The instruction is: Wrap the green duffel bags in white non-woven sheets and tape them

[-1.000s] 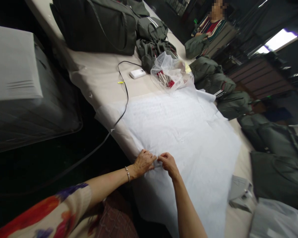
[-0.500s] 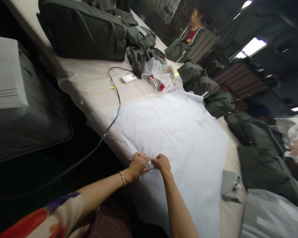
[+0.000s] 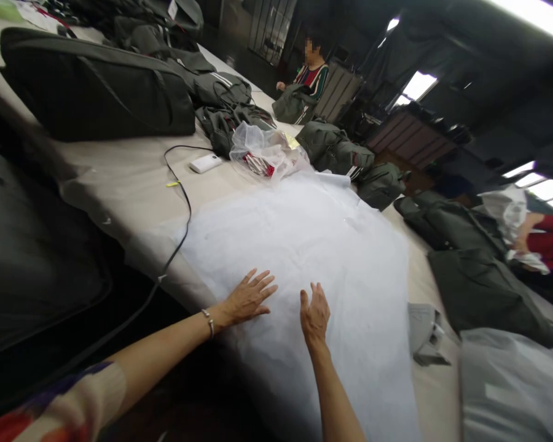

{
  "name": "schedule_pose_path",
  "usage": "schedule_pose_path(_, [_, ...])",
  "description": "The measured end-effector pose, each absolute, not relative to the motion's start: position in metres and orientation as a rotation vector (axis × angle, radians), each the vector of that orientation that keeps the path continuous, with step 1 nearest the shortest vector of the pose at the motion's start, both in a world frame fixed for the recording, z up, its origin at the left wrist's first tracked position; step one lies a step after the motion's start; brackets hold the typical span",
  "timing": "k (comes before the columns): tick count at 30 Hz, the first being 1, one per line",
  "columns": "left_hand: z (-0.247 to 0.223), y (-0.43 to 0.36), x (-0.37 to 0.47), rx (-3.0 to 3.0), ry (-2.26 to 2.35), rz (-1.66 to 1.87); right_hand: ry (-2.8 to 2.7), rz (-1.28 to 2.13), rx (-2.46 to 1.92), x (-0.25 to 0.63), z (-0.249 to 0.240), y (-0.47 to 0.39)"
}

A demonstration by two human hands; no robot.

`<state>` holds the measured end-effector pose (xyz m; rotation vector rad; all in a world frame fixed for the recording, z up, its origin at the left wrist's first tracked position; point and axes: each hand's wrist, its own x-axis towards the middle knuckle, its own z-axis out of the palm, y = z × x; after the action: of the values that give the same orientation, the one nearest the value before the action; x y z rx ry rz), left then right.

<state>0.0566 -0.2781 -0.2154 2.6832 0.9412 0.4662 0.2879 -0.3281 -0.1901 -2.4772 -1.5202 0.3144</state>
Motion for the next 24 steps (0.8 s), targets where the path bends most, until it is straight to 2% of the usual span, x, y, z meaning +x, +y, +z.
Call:
schedule_pose_path(7, [-0.234, -0.229, 0.102, 2.791, 0.7, 0.275, -1.847, 0.194, -2.466, 0.335, -0.249, -0.304])
schedule_pose_path(14, [-0.227, -0.187, 0.154, 2.747, 0.773, 0.166, -1.892, 0.174, -2.295, 0.389, -0.254, -0.252])
schedule_pose_path(24, [-0.222, -0.103, 0.234, 2.733, 0.867, 0.087, -1.896, 0.146, -2.339, 0.478, -0.259, -0.143])
